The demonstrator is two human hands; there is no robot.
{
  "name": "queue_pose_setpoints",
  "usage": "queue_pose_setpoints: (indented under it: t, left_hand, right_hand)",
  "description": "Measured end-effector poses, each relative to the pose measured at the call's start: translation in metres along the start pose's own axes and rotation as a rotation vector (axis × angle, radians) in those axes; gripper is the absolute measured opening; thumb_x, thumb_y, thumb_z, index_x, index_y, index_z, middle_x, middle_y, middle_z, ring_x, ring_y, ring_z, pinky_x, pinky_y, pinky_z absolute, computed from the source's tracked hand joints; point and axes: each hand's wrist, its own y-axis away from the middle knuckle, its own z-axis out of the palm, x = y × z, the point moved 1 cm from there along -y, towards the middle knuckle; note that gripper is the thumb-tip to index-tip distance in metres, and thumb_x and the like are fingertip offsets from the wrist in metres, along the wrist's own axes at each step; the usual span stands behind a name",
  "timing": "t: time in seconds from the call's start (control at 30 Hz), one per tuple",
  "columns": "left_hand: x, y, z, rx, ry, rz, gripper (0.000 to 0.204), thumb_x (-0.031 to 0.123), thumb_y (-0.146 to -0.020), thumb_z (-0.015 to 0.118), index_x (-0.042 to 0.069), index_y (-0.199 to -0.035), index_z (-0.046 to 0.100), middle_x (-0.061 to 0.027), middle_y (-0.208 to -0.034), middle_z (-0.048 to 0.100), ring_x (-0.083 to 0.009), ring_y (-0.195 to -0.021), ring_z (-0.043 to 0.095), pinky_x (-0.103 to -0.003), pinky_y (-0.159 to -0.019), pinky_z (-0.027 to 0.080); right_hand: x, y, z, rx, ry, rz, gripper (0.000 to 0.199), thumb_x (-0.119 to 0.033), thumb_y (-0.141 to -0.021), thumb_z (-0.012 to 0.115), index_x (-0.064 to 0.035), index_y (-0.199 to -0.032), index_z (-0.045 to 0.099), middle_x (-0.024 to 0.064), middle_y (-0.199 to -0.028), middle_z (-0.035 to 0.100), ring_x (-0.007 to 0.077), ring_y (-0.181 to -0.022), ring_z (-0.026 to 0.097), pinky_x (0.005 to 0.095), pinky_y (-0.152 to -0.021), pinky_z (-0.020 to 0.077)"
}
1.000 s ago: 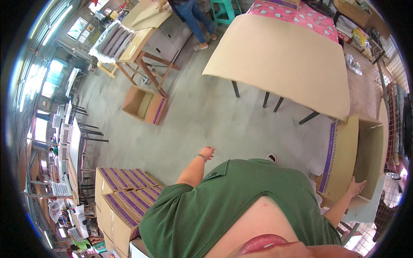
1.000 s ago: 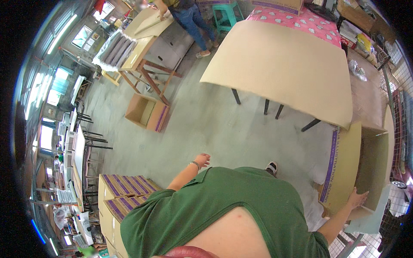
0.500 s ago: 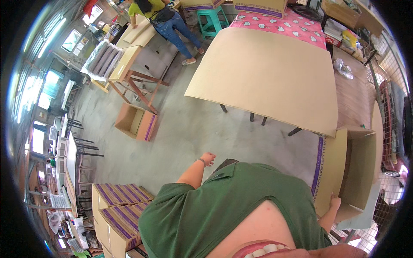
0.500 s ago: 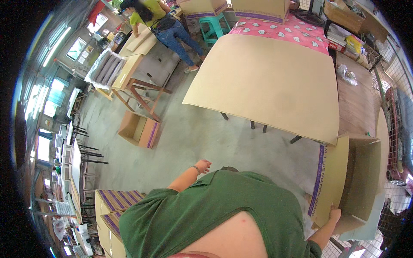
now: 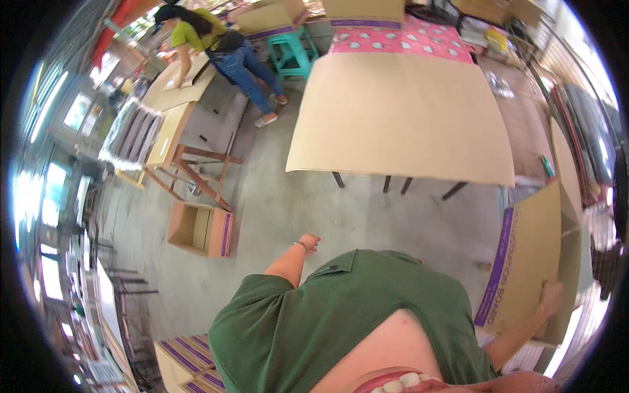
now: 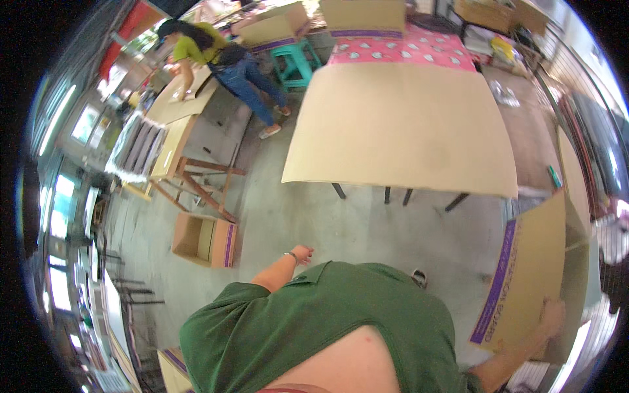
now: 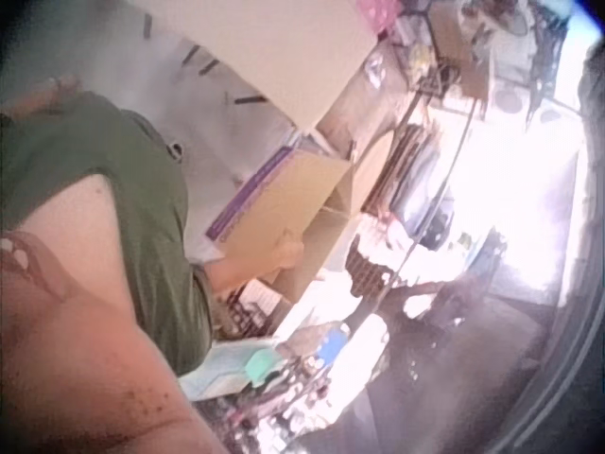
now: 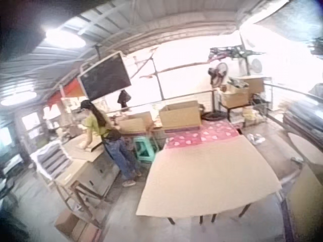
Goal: The person picks up illustration boards and places them into a cardboard box, then wraps several black boards in brown paper by hand and secures the paper using tape from a dispenser.
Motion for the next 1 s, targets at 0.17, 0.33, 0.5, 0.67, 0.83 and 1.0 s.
queue_pose_setpoints:
  t: [0.17,0.33,0.5,0.67,0.83,1.0]
  left_hand:
    - [-0.017,-0.006,-0.031,-0.128,-0.243,0.003,0.037,0.030,-0.087,0.057,0.007,-0.115,0.056,-0.0112,-0.101,0.063,-0.0250,-0.072,0.063,-0.042,-0.054,0.050]
    - [-0.012,-0.020,-0.034,-0.237,-0.506,0.036,0.036,0.030,-0.088,0.056,0.007,-0.115,0.056,-0.0108,-0.100,0.063,-0.0244,-0.072,0.063,-0.042,-0.054,0.050]
    - [0.051,-0.023,0.033,-0.361,-0.785,0.167,0.035,0.030,-0.088,0.055,0.007,-0.115,0.055,-0.0104,-0.100,0.063,-0.0239,-0.073,0.063,-0.041,-0.055,0.050]
    - [0.096,0.000,0.143,-0.483,-1.000,0.320,0.034,0.030,-0.089,0.054,0.008,-0.115,0.055,-0.0100,-0.099,0.062,-0.0233,-0.073,0.063,-0.041,-0.056,0.051]
    - [0.104,0.036,0.242,-0.560,-1.109,0.420,0.033,0.030,-0.089,0.053,0.008,-0.114,0.055,-0.0096,-0.099,0.062,-0.0227,-0.073,0.063,-0.040,-0.056,0.051]
    - [0.075,0.071,0.294,-0.598,-1.211,0.452,0.032,0.030,-0.090,0.052,0.008,-0.114,0.054,-0.0092,-0.098,0.062,-0.0221,-0.074,0.063,-0.039,-0.057,0.051]
  right_hand:
    - [-0.042,0.143,0.043,0.069,-0.129,0.025,0.029,-0.031,-0.080,0.063,-0.0082,-0.097,0.066,0.0152,-0.101,0.065,0.0340,-0.094,0.062,0.0451,-0.077,0.0499]
    - [-0.003,0.246,0.067,-0.122,-0.224,0.035,0.040,-0.039,-0.075,0.068,-0.0085,-0.101,0.066,0.0149,-0.099,0.065,0.0332,-0.095,0.061,0.0437,-0.079,0.0478]
    - [0.085,0.300,0.120,0.021,-0.265,-0.147,0.038,-0.038,-0.071,0.070,-0.0124,-0.099,0.068,0.0102,-0.096,0.066,0.0305,-0.093,0.061,0.0424,-0.079,0.0486]
    - [0.123,0.299,0.061,0.204,-0.237,-0.282,0.028,-0.037,-0.069,0.070,-0.0107,-0.074,0.062,0.0104,-0.075,0.062,0.0324,-0.080,0.061,0.0460,-0.069,0.0480]
    - [0.233,0.331,-0.030,0.270,-0.120,-0.156,0.030,-0.035,-0.067,0.074,-0.0100,-0.083,0.067,0.0113,-0.080,0.064,0.0306,-0.084,0.061,0.0434,-0.071,0.0471]
    - [0.382,0.373,-0.125,0.369,0.078,0.134,0.028,-0.024,-0.071,0.071,-0.0069,-0.093,0.068,0.0146,-0.090,0.066,0.0288,-0.088,0.062,0.0386,-0.079,0.0478]
